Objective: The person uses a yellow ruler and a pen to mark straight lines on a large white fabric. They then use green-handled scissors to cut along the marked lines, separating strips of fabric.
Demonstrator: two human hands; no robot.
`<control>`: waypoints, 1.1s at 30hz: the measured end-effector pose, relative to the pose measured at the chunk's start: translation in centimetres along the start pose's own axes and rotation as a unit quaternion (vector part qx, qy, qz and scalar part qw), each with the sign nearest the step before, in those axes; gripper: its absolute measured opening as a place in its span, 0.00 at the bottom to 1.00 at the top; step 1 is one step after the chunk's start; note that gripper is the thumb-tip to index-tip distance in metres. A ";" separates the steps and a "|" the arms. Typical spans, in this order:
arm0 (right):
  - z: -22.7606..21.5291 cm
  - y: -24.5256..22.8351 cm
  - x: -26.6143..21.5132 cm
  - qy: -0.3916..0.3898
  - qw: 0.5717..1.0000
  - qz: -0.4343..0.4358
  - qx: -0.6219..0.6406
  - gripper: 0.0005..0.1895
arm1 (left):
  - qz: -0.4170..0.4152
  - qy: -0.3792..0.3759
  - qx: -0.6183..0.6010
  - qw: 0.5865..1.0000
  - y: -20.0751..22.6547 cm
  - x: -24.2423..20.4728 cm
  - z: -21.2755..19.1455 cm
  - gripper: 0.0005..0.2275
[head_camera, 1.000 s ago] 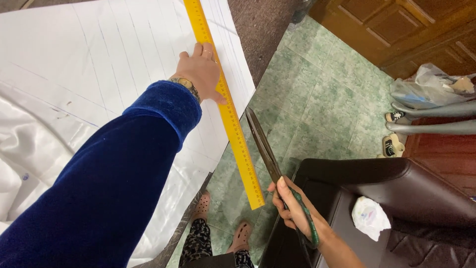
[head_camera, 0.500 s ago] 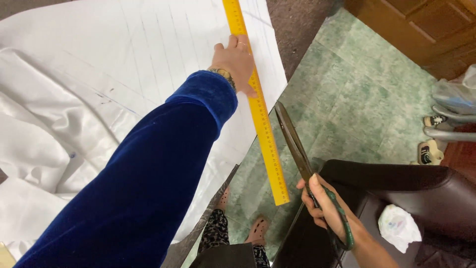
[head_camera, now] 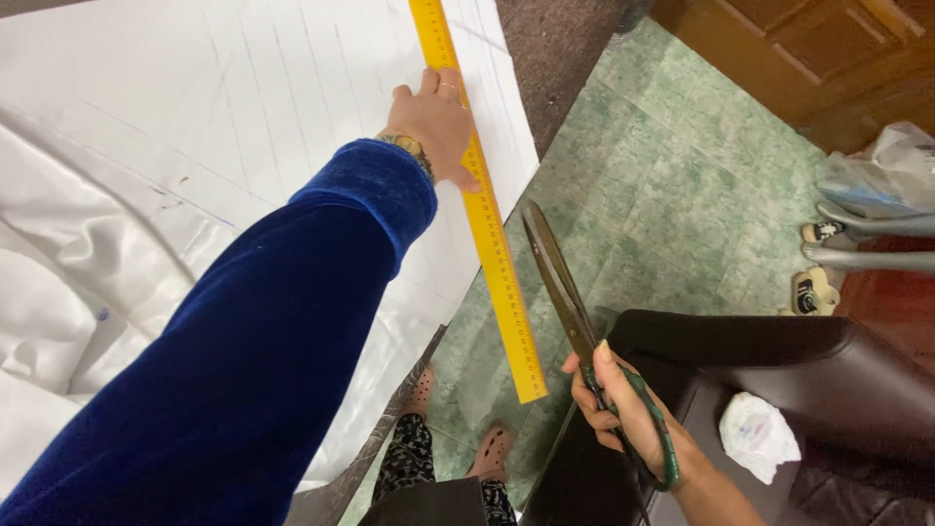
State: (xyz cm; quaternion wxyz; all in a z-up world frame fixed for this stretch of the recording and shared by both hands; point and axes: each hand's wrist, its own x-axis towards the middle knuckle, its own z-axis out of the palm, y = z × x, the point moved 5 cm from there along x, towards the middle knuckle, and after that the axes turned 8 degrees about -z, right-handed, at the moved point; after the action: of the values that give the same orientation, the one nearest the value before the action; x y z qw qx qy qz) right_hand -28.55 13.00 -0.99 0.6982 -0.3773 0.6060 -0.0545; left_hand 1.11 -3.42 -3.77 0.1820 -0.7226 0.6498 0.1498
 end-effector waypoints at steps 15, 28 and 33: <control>0.2 0.8 0.2 -0.024 0.999 -0.028 0.018 0.29 | 0.002 0.006 -0.001 1.000 0.0 0.1 0.3 0.45; 0.7 0.3 0.4 -0.037 0.998 -0.020 0.044 0.33 | -0.007 0.013 -0.003 1.000 0.0 0.0 0.2 0.46; 1.6 -0.6 0.8 -0.020 1.000 -0.019 0.005 0.28 | -0.007 0.009 0.009 1.000 0.0 0.0 0.2 0.46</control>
State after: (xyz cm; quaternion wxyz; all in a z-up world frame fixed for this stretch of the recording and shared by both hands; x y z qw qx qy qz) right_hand -26.69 12.89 -1.31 0.7109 -0.3859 0.5846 -0.0632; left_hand 1.12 -3.33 -4.00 0.1839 -0.7268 0.6475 0.1365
